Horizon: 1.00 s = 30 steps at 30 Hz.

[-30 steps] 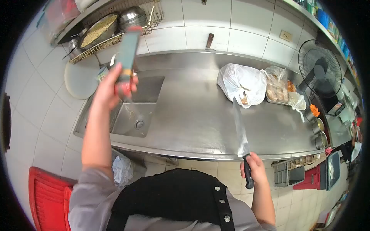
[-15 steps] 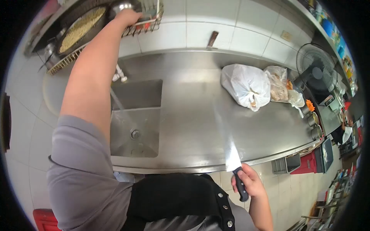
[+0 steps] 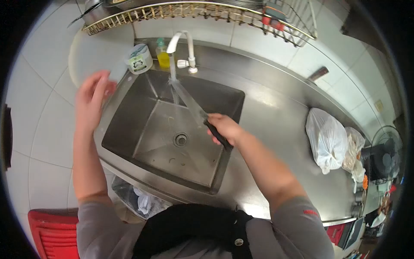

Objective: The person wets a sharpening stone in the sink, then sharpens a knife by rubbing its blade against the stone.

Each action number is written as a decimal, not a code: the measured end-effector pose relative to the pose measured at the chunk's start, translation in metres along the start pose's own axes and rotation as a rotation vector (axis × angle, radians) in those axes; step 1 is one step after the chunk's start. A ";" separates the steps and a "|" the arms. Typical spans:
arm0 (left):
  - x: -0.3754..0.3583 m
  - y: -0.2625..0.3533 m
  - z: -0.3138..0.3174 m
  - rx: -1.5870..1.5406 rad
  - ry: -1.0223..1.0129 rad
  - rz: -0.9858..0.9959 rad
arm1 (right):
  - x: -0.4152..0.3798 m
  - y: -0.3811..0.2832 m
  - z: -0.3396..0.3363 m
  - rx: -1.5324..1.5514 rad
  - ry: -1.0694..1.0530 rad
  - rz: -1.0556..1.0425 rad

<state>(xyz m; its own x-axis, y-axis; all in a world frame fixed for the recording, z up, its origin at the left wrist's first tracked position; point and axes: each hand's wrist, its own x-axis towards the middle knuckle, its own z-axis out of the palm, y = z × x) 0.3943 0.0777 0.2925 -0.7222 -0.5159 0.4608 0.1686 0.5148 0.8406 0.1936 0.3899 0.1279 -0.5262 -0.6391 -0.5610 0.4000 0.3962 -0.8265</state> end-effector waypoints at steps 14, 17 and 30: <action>-0.042 -0.074 0.021 -0.115 -0.029 -0.219 | 0.058 -0.107 0.025 -1.527 0.286 -0.577; -0.032 -0.092 0.091 -0.063 -0.184 -0.260 | -0.004 -0.072 -0.025 -1.568 0.391 -0.575; 0.206 -0.340 0.340 0.055 0.028 -0.594 | -0.307 0.109 -0.095 -1.254 1.116 -0.245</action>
<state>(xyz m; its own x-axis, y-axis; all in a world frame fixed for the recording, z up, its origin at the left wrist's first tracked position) -0.0400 0.0290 0.0049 -0.6643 -0.7436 -0.0761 -0.2944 0.1667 0.9410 0.3275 0.6920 0.2059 -0.9334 -0.2356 0.2707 -0.2736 0.9553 -0.1121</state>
